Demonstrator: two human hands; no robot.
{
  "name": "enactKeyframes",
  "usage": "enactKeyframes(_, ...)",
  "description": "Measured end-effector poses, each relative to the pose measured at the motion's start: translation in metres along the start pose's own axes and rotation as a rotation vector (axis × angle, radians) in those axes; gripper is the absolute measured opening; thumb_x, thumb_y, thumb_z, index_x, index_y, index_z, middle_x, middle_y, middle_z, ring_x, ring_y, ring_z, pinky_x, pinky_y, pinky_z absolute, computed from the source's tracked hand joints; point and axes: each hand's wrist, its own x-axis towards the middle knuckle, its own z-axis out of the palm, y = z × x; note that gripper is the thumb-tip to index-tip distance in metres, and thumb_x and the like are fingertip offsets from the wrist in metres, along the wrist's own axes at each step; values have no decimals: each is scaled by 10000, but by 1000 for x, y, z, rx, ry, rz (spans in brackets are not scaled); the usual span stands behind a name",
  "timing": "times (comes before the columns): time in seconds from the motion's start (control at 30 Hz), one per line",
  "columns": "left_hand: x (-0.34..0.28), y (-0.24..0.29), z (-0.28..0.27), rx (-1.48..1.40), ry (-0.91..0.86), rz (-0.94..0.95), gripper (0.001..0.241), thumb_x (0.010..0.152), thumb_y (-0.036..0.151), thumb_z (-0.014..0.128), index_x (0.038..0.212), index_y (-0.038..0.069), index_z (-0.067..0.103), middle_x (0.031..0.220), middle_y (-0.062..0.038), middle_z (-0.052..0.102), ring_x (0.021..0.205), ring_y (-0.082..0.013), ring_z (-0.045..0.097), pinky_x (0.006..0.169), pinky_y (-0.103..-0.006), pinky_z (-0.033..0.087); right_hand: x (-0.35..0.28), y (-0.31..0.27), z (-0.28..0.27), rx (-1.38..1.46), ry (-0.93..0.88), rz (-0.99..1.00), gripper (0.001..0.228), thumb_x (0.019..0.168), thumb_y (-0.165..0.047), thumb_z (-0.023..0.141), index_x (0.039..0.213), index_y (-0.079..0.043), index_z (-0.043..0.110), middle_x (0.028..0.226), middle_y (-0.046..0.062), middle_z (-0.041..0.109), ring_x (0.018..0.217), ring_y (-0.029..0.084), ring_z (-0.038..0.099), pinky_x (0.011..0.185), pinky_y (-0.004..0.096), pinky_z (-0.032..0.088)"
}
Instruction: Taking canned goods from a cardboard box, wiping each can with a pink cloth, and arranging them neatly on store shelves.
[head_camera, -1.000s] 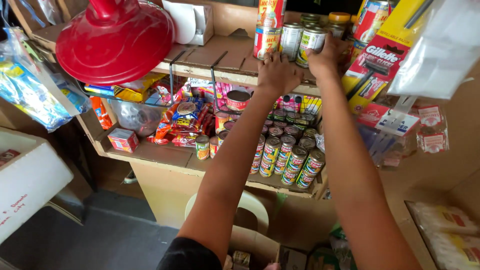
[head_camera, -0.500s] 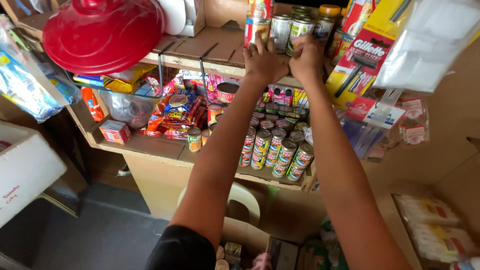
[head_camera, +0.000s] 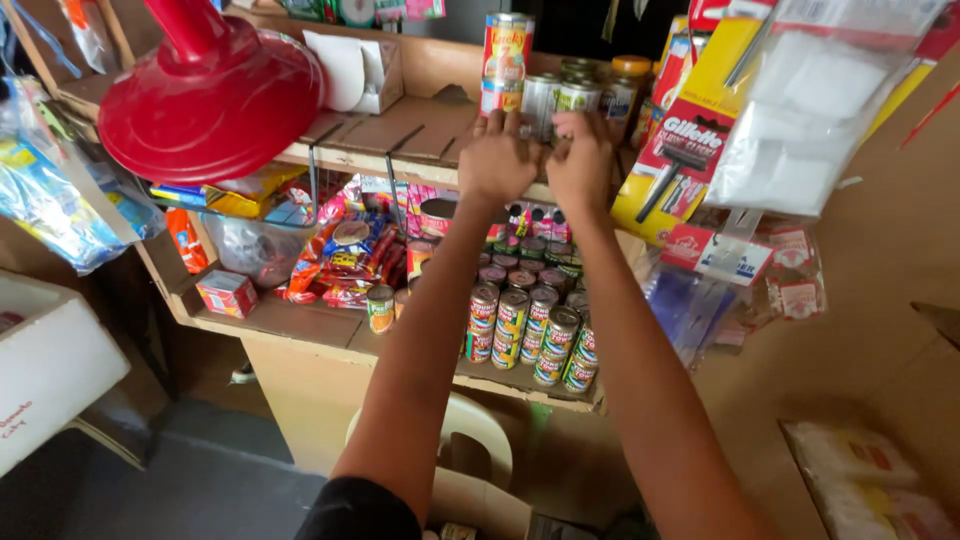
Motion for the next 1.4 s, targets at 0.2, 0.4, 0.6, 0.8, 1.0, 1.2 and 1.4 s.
enactKeyframes(0.2, -93, 12, -20, -553, 298, 296, 324, 900, 73, 662, 1217, 53, 604, 1201, -199, 591, 1182, -424, 544, 1057, -489, 448, -61, -112, -79, 291, 178, -177, 239, 839, 109, 545, 995, -35, 656, 1017, 149, 642, 974, 374, 567, 883, 480, 457)
enactKeyframes(0.4, -316, -52, 27, -1039, -48, -42, 310, 1030, 25, 507, 1339, 47, 499, 1221, -162, 637, 1103, -362, 672, 975, -398, 550, -229, -179, -77, 437, -4, 23, 165, 866, 79, 599, 891, -79, 636, 871, 84, 634, 808, 290, 575, 772, 403, 448)
enactKeyframes(0.6, -502, -147, 78, -981, -623, -390, 406, 944, 58, 542, 1339, 31, 446, 1130, -210, 675, 1082, -378, 673, 862, -406, 546, -422, -191, -23, 515, -389, 210, 162, 870, 77, 639, 869, -84, 623, 858, 86, 617, 820, 322, 557, 750, 414, 461)
enactKeyframes(0.8, -671, -217, 106, -933, -789, -428, 467, 883, -37, 552, 1343, 18, 497, 1138, -240, 688, 1099, -385, 670, 887, -440, 542, -549, -243, -18, 495, -660, 591, 155, 838, 71, 626, 905, -68, 613, 883, 117, 628, 880, 347, 584, 795, 429, 485)
enactKeyframes(1.0, -723, -261, 112, -702, -1000, -427, 389, 816, -6, 702, 1203, 24, 673, 1091, -233, 727, 1014, -373, 705, 827, -450, 573, -690, -249, -12, 460, -878, 842, 215, 869, 36, 614, 1031, -97, 660, 987, 108, 672, 1000, 348, 621, 939, 441, 486)
enactKeyframes(1.2, -753, -283, 148, -1072, -1011, -982, 465, 763, -73, 639, 1214, 35, 671, 1117, -113, 749, 1011, -245, 741, 898, -362, 584, -751, -215, -6, 443, -1040, 741, 434, 826, -44, 692, 1255, -104, 662, 1241, 205, 582, 1186, 424, 552, 1021, 517, 443)
enactKeyframes(1.4, -798, -296, 178, -933, -921, -996, 457, 834, -73, 533, 1259, 57, 637, 1105, -78, 729, 1057, -196, 707, 933, -318, 554, -834, -172, 21, 60, -1328, 1074, 380, 854, -136, 795, 1224, -144, 709, 1173, 216, 638, 1135, 415, 596, 982, 489, 487)
